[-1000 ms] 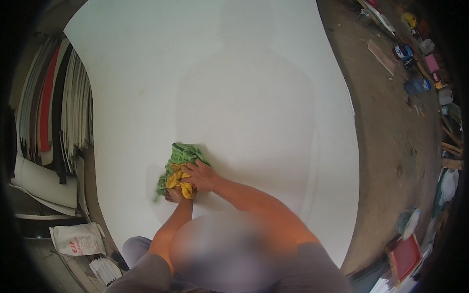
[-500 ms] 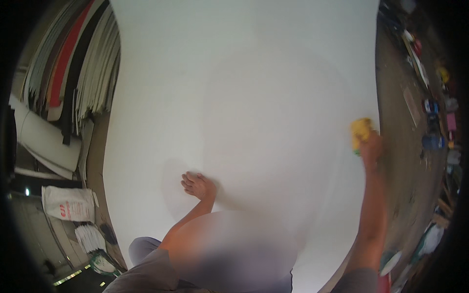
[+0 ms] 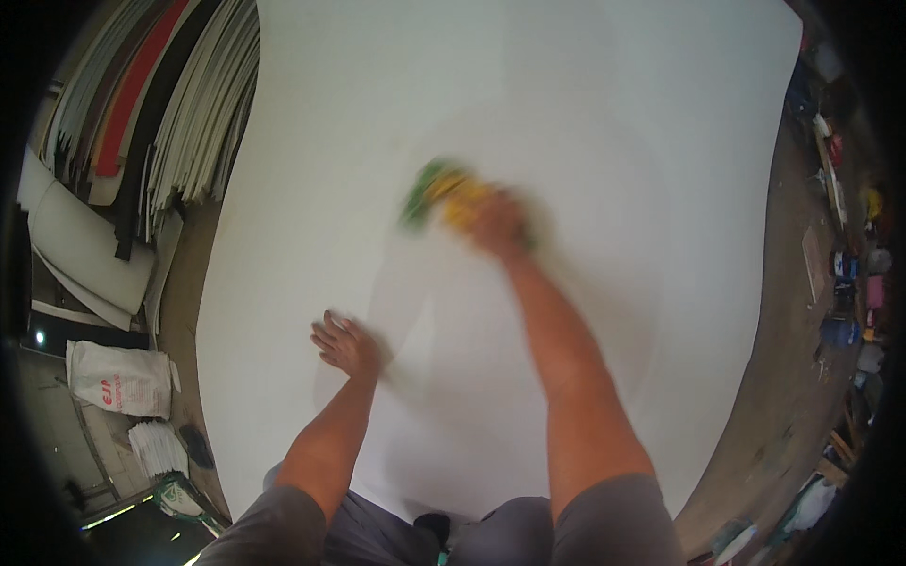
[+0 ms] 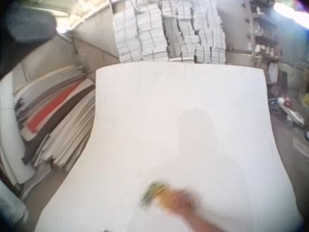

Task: The person uses a utility knife to cut a thin strip from the edge of a large white sheet. After cutting, the person wipes the surface of the white sheet with a yellow and green cloth.

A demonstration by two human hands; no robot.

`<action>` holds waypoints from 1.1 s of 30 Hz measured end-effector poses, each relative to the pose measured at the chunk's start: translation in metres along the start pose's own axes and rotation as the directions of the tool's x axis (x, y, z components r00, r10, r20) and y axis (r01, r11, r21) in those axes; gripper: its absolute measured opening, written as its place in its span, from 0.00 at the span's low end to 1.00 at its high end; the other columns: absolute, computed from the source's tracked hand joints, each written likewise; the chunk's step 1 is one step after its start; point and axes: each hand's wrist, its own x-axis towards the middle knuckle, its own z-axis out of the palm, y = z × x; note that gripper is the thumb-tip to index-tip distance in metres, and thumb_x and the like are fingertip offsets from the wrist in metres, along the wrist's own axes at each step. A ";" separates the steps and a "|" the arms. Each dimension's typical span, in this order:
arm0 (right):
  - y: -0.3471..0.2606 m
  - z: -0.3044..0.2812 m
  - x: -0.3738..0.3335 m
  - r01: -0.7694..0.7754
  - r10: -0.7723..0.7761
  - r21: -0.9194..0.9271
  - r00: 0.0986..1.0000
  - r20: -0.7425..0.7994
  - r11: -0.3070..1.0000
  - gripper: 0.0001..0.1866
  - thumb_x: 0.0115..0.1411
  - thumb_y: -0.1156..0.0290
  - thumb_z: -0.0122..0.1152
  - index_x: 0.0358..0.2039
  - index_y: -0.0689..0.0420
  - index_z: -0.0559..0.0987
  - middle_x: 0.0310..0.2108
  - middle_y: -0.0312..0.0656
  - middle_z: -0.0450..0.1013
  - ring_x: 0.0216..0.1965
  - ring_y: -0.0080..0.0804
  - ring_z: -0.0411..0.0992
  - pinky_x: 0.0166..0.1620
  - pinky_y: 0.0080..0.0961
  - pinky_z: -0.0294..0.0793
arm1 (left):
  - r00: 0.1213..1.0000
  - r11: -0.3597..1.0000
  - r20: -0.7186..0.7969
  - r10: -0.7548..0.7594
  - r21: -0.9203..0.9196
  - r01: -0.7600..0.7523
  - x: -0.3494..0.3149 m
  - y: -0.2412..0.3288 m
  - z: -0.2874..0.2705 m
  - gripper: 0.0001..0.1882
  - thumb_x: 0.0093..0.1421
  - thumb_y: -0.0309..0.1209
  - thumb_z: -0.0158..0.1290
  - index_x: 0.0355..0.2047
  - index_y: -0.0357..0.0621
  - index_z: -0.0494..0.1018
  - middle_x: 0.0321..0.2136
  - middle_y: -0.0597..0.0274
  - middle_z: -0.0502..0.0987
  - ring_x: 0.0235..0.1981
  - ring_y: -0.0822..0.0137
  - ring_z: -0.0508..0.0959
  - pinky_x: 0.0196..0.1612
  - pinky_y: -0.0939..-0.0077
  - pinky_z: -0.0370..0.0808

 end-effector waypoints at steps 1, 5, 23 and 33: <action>0.060 -0.015 0.026 -0.361 0.418 -0.251 0.878 0.234 0.898 0.20 0.62 0.50 0.62 0.55 0.34 0.80 0.46 0.44 0.77 0.49 0.43 0.73 0.43 0.44 0.74 | 1.000 0.998 0.023 -0.009 0.060 0.008 0.000 0.010 -0.001 0.29 0.76 0.49 0.32 0.73 0.57 0.54 0.76 0.50 0.45 0.77 0.47 0.39 0.75 0.44 0.37; 0.201 -0.137 0.030 -0.811 0.825 -0.320 0.550 -0.131 0.490 0.26 0.63 0.43 0.61 0.61 0.32 0.76 0.58 0.48 0.69 0.55 0.49 0.70 0.52 0.48 0.75 | 0.988 0.980 0.131 -0.081 0.189 0.056 -0.003 0.020 -0.009 0.33 0.76 0.50 0.33 0.77 0.60 0.46 0.78 0.48 0.38 0.78 0.44 0.36 0.75 0.38 0.37; 0.238 -0.079 0.029 -0.800 0.844 -0.339 0.535 -0.029 0.495 0.20 0.63 0.50 0.62 0.47 0.51 0.81 0.42 0.42 0.79 0.41 0.45 0.78 0.38 0.49 0.78 | 0.968 0.954 0.218 -0.122 0.294 0.054 0.005 -0.006 -0.005 0.41 0.72 0.63 0.24 0.78 0.56 0.42 0.78 0.48 0.34 0.78 0.44 0.32 0.75 0.38 0.36; -0.008 -0.084 0.020 -0.288 0.233 0.238 0.944 0.236 0.928 0.35 0.47 0.41 0.73 0.57 0.35 0.81 0.68 0.52 0.63 0.72 0.53 0.54 0.66 0.73 0.50 | 0.957 0.980 0.217 0.192 0.013 -0.200 0.012 0.026 0.025 0.40 0.73 0.61 0.30 0.76 0.50 0.49 0.77 0.44 0.41 0.77 0.42 0.35 0.73 0.38 0.35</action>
